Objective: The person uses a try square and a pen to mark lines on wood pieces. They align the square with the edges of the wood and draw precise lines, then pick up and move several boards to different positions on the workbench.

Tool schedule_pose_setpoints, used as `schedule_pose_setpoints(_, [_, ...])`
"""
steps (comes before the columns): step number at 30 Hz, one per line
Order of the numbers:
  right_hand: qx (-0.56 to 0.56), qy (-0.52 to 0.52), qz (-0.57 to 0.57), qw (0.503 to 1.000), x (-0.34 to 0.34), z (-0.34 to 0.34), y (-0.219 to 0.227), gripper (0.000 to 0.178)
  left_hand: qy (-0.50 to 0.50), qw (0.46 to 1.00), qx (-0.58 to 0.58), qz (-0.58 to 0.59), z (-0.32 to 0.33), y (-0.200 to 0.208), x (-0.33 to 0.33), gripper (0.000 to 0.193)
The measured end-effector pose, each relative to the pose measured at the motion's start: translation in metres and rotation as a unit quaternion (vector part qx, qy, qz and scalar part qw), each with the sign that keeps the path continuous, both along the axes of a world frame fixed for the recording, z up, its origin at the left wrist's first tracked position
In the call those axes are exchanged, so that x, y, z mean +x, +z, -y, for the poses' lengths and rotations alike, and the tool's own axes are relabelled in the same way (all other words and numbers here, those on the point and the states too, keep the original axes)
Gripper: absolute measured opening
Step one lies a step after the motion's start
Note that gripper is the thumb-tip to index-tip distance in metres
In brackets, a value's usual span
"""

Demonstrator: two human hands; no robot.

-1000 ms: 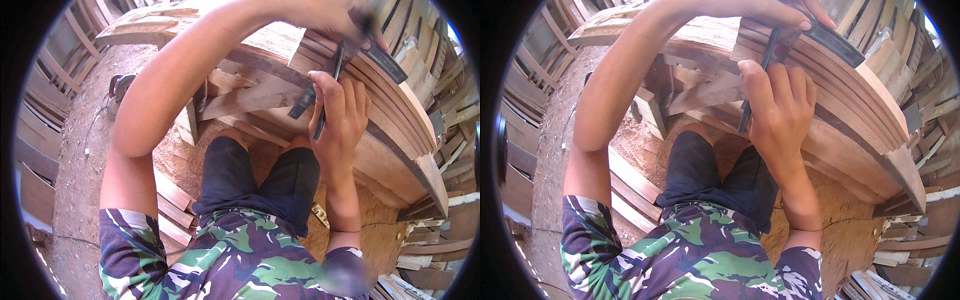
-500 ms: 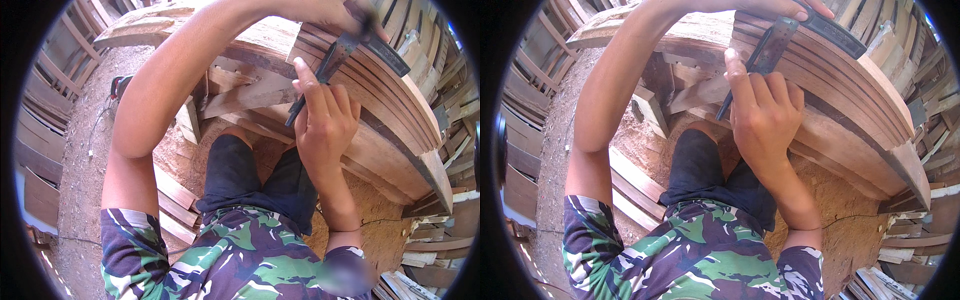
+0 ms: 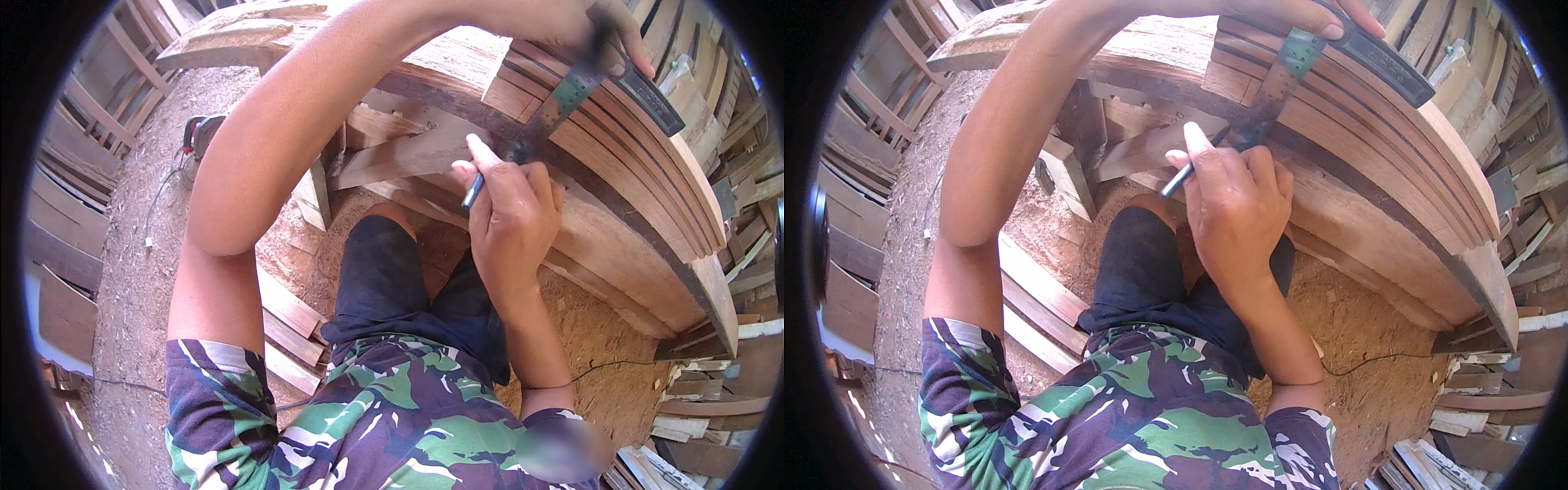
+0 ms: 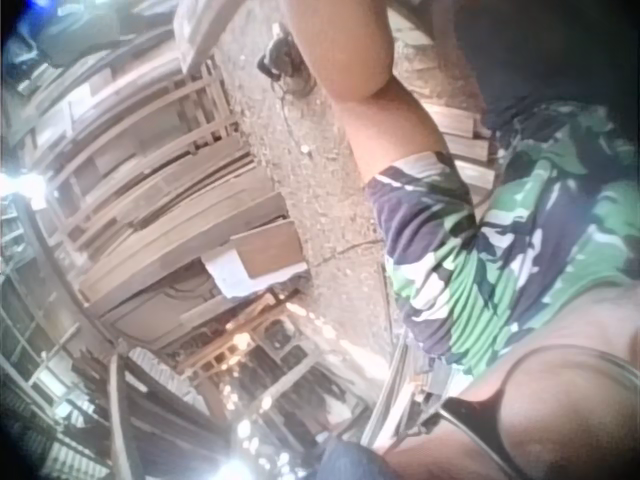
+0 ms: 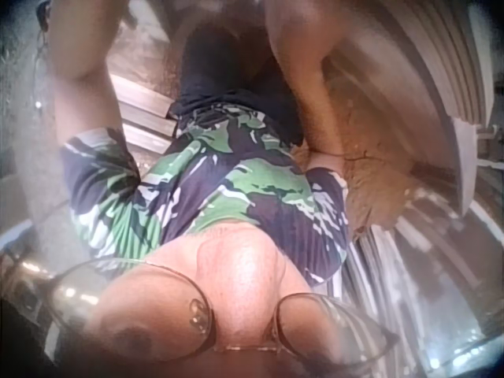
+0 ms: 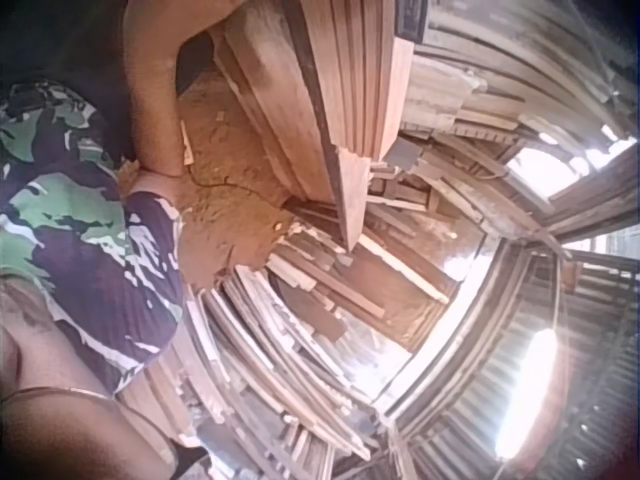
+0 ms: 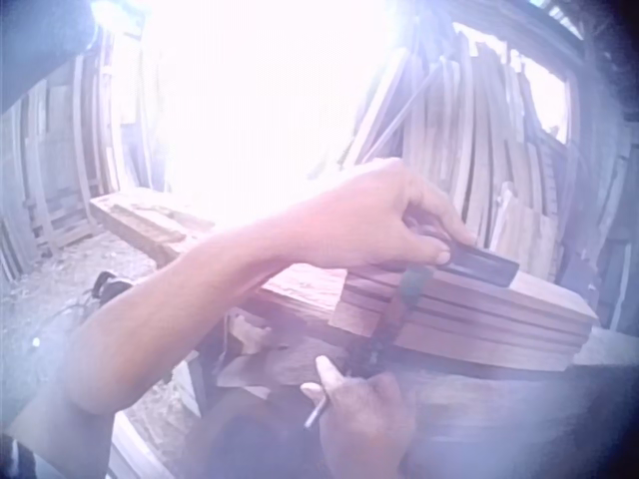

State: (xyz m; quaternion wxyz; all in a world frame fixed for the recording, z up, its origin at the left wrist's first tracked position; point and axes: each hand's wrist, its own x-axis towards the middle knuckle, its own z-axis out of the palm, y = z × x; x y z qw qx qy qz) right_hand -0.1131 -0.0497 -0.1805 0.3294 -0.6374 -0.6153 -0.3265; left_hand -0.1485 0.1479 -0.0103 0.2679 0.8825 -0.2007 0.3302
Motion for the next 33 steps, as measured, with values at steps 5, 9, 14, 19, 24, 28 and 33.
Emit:
schedule_pose_setpoints(5, [0.004, 0.043, -0.016, 0.999, 0.001, 0.003, 0.006, 0.022, -0.007, 0.996, -0.03, -0.08, 0.009, 0.014, -0.023, 0.036])
schedule_pose_setpoints(9, [0.056, 0.104, 0.001, 0.993, -0.002, 0.006, 0.025, 0.02, 0.022, 1.0, -0.002, -0.019, 0.004, 0.006, -0.011, 0.036])
schedule_pose_setpoints(14, [0.049, 0.107, -0.004, 0.993, 0.003, 0.015, 0.029, 0.015, 0.037, 0.999, -0.008, -0.033, 0.003, 0.005, -0.004, 0.036])
schedule_pose_setpoints(19, [0.117, 0.094, 0.033, 0.988, 0.014, 0.01, 0.03, 0.029, 0.073, 0.997, 0.007, -0.037, 0.014, 0.01, -0.013, 0.036])
schedule_pose_setpoints(24, [0.125, 0.049, 0.077, 0.988, 0.03, -0.01, 0.041, 0.031, 0.286, 0.941, -0.058, -0.172, 0.078, 0.042, -0.005, 0.035])
schedule_pose_setpoints(28, [0.122, 0.023, 0.098, 0.987, 0.029, -0.019, 0.05, 0.028, 0.029, 0.999, 0.004, -0.022, 0.0, 0.01, -0.007, 0.035])
schedule_pose_setpoints(33, [0.104, -0.039, 0.086, 0.99, 0.021, -0.013, 0.038, 0.024, -0.004, 0.999, -0.022, -0.049, 0.007, 0.012, -0.018, 0.036])
